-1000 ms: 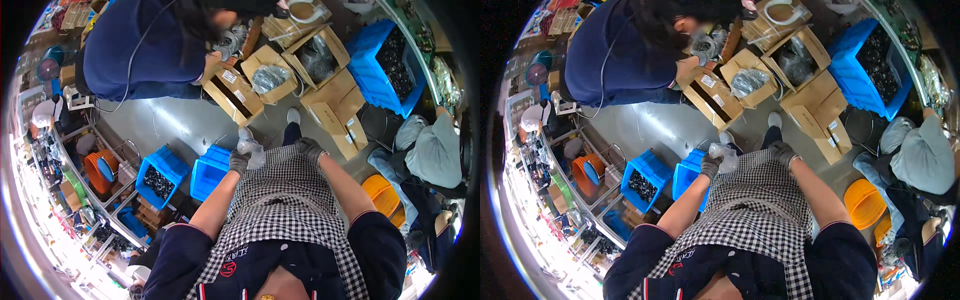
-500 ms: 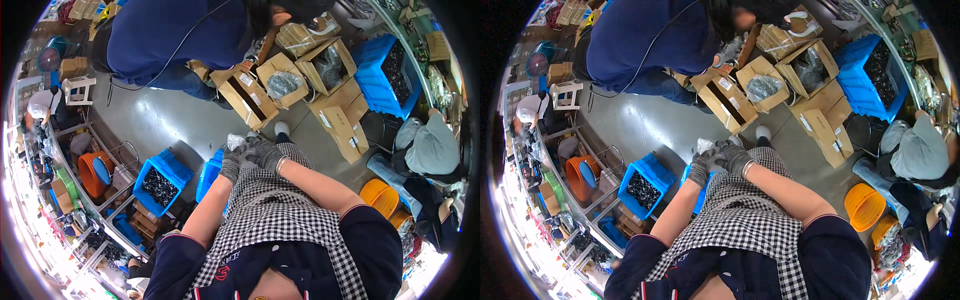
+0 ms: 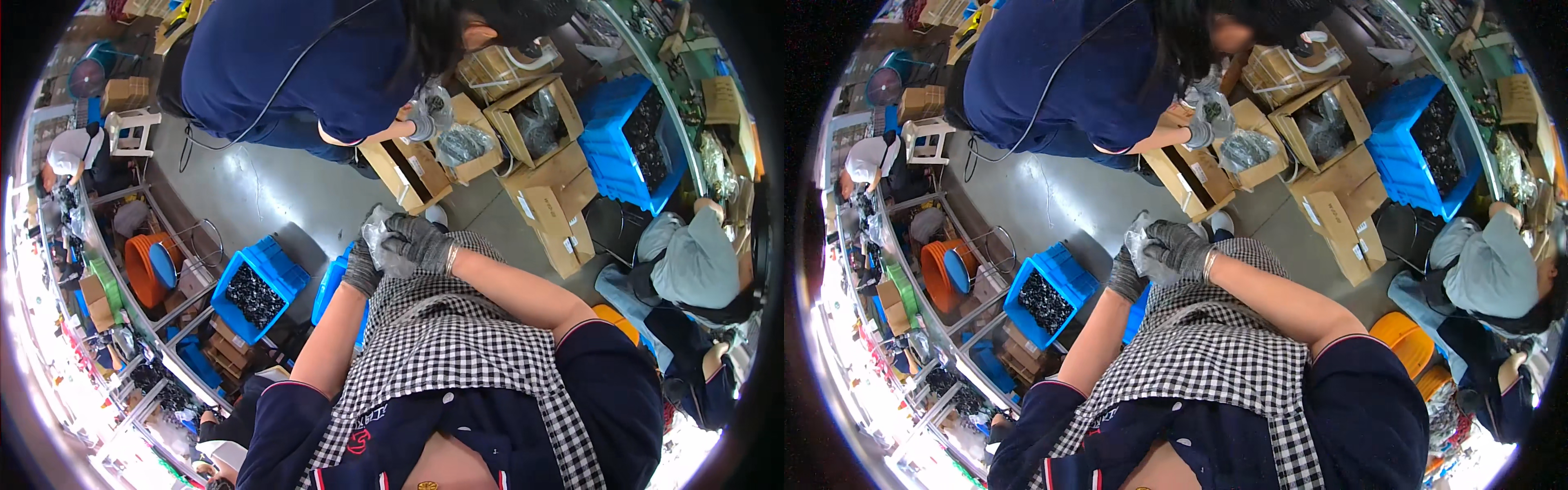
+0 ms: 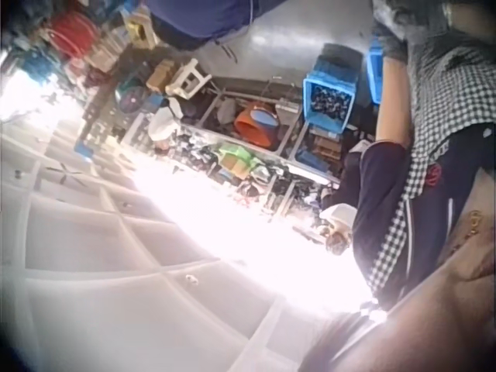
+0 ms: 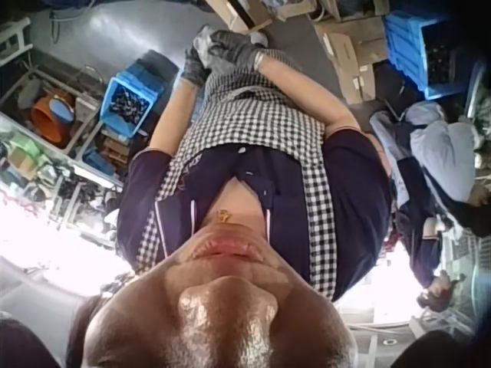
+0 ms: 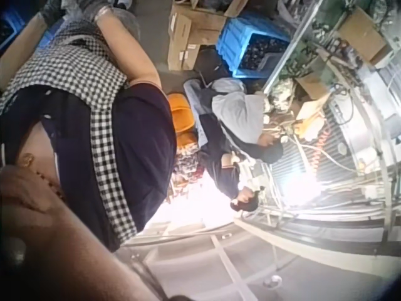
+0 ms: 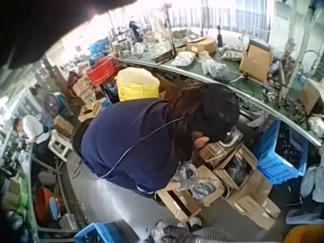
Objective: Packaging small metal components into plastic bags and organizing them into cardboard boxes.
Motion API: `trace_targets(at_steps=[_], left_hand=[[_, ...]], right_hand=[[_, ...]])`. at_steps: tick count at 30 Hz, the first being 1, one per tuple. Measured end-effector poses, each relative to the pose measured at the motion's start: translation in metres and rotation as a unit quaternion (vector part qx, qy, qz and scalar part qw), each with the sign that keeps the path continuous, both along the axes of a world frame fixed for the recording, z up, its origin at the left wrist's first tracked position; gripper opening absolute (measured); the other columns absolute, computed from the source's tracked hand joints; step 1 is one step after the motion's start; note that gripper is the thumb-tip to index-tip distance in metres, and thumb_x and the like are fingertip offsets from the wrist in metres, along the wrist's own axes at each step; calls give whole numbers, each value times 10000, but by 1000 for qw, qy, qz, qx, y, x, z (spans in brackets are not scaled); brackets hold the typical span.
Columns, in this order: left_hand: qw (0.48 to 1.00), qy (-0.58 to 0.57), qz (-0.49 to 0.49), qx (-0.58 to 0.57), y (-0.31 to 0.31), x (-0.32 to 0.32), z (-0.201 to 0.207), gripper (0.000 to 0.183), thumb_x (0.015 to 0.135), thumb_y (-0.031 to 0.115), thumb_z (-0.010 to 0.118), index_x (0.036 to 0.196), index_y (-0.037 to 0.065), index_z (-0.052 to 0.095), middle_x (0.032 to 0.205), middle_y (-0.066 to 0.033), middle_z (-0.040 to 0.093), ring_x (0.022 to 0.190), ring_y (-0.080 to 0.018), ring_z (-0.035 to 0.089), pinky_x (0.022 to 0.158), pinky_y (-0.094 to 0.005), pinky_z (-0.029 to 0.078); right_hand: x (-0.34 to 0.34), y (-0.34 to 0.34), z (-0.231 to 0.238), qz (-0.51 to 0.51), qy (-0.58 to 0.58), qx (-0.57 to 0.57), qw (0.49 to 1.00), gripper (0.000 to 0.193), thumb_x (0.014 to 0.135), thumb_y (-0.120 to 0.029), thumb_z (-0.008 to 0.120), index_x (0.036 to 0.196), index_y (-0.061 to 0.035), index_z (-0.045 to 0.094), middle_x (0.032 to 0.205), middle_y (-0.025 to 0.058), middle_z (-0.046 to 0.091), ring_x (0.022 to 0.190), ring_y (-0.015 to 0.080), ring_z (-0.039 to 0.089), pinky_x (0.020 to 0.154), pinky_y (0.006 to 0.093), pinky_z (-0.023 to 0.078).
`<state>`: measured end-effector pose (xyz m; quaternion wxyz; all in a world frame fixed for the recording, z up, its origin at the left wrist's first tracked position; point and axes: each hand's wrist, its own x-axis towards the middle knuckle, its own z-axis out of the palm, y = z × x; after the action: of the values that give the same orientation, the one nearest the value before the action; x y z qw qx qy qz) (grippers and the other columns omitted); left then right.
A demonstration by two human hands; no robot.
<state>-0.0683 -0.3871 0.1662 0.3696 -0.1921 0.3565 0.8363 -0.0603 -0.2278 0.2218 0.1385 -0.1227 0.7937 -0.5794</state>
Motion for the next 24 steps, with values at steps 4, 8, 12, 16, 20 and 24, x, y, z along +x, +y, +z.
trace_targets(at_steps=[4,8,12,16,20,24], left_hand=[[997,-21,-50,-52,12,-1,13,190,833,188,504,974,64,535,940,-98,569,881,-218,546,760,-313,478],[981,-190,-39,3,43,-6,64,284,867,267,442,1031,47,516,979,-111,567,878,-235,549,813,-370,456],[993,-102,-58,-20,31,12,11,347,851,341,457,1032,50,514,986,-125,566,868,-244,552,805,-365,461],[820,387,-278,-317,-13,41,-54,285,841,241,485,1074,78,500,933,-103,582,883,-223,556,783,-352,469],[972,-220,42,-74,-16,28,-13,293,821,249,525,1065,89,506,918,-90,579,816,-231,567,714,-362,487],[931,-244,72,-261,-62,24,0,230,821,272,482,967,100,528,809,-66,581,781,-222,539,654,-343,465]], right_hand=[[0,11,-7,30,-10,16,999,260,772,-249,561,914,-32,534,907,148,556,878,296,538,734,358,445],[10,25,-15,23,0,33,999,269,753,-272,575,879,-36,548,932,151,534,912,297,508,772,358,428],[22,18,-41,4,-12,9,1000,285,734,-291,589,857,-36,559,937,156,524,917,300,495,801,360,414],[26,-2,-61,1,-16,-3,1000,322,710,-308,611,875,-36,568,922,168,527,884,305,498,820,367,402],[18,-5,-36,43,22,58,997,379,699,-315,625,953,-40,565,931,173,538,878,307,505,819,372,405],[8,-8,-16,72,-79,-31,994,416,709,-316,623,1011,-39,550,959,175,553,899,303,519,814,368,413]])
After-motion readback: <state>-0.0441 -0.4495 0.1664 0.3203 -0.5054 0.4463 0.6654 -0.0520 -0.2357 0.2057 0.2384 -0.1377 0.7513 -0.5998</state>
